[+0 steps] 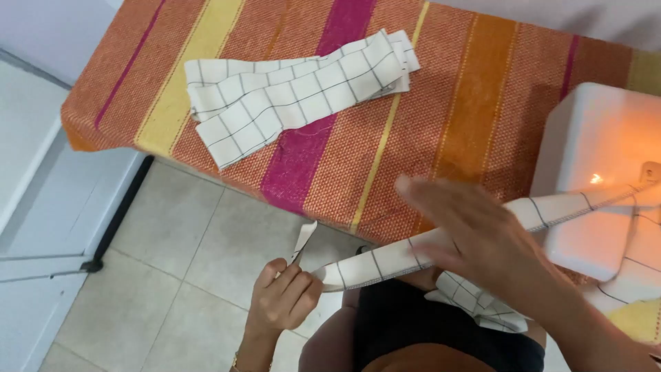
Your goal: Sewing and folding checkered fabric strips using a serger machine and scissors.
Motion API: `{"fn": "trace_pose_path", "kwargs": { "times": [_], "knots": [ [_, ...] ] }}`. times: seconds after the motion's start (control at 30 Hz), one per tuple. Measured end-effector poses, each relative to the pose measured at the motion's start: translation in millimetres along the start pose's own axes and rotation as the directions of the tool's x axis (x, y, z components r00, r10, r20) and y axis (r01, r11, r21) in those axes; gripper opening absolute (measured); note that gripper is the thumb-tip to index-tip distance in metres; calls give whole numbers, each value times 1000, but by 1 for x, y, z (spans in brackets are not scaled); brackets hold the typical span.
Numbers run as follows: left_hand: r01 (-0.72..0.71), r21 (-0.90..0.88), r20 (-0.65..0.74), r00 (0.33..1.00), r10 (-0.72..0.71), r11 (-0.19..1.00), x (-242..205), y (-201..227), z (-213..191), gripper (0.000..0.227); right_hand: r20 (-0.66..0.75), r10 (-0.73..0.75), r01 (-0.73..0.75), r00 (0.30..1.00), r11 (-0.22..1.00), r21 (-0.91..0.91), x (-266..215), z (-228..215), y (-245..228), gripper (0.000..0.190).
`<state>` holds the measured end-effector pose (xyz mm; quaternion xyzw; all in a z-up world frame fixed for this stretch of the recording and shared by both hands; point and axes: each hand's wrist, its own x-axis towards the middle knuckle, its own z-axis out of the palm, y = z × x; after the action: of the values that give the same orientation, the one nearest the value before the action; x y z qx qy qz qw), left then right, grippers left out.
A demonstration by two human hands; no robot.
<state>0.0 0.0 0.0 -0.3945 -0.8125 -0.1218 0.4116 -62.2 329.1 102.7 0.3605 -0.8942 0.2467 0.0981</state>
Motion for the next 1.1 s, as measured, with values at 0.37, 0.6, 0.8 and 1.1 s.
{"fn": "trace_pose_path", "kwargs": {
  "times": [0.37, 0.6, 0.8, 1.1],
  "knots": [
    [378, 223, -86, 926, -368, 899, -74, 9, -74, 52, -92, -433, 415, 896, 894, -166, -4, 25, -41, 33],
    [621, -47, 62, 784, -618, 783, -92, 22, -102, 45, -127, -233, 224, 964, 971, -84, -18, 51, -25, 40],
    [660, -647, 705, 325, -630, -383, -38, 10, -84, 68, -91, 551, -558, 830, 819, -135, -29, 48, 7, 58],
    [510, -759, 389, 854, -346, 405, 224, -47, -5, 67, -230, 204, -196, 951, 979, 60, -27, 43, -3, 45]
  ]
}}
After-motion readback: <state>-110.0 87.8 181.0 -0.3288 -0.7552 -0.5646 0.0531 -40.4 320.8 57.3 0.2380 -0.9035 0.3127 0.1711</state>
